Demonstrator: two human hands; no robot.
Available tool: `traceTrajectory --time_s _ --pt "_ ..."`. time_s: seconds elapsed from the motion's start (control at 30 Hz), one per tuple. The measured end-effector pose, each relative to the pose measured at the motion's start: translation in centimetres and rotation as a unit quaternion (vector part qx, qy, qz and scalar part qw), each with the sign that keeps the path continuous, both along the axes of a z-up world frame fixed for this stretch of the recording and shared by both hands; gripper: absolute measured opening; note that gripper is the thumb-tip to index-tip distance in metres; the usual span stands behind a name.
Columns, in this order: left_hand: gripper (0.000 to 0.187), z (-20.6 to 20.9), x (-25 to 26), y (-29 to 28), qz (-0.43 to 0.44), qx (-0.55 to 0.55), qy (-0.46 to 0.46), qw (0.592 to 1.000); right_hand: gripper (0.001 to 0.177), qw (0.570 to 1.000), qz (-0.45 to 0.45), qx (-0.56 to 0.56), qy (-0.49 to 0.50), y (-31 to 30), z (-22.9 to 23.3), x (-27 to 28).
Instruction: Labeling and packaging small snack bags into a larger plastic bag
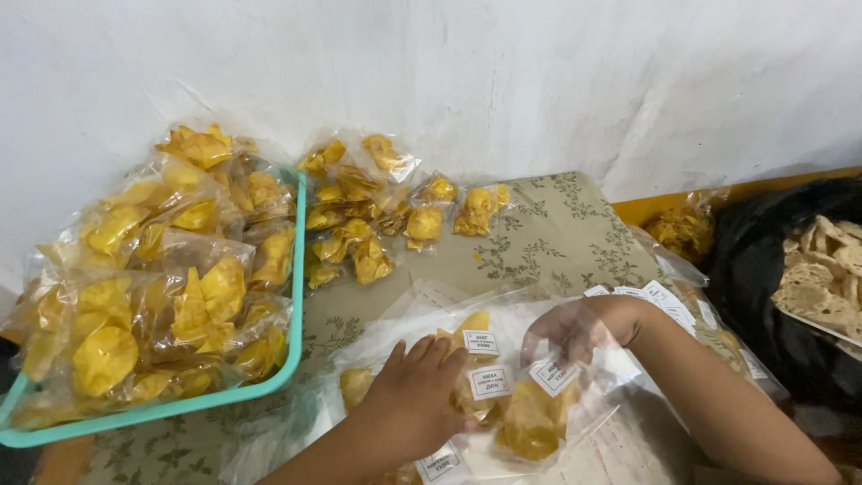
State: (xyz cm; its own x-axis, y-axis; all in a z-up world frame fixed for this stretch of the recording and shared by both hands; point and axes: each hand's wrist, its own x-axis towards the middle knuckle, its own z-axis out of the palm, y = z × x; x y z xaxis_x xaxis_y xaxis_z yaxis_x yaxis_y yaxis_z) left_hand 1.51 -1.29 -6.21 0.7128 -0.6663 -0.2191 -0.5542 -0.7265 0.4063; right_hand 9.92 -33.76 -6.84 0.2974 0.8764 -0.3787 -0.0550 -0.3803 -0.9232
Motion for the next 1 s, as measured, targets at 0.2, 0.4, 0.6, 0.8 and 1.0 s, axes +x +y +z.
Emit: traceTrajectory --time_s 0.2,0.4,0.6,0.8,1.0 --pt "0.085 0.2 -0.2 -0.2 0.023 0.061 0.024 0.998 0.055 0.985 -0.046 -0.115 0.12 -0.1 -1.8 0.0" --pt "0.094 -0.6 -0.2 -0.4 0.009 0.054 0.011 0.998 0.025 0.973 -0.06 -0.211 -0.065 3.1 1.8 -2.1" --pt "0.095 -1.4 0.1 0.0 0.013 0.02 -0.009 1.0 0.024 0.992 -0.119 0.032 0.028 0.9 2.2 -2.1" --pt "0.096 0.1 -0.1 -0.2 0.01 0.047 0.017 0.999 0.024 0.998 -0.066 -0.007 -0.022 1.9 2.6 -2.4" --pt "0.093 0.8 -0.4 -0.2 0.009 0.067 0.046 0.997 0.053 0.996 0.071 -0.046 0.039 2.2 -1.3 -1.1"
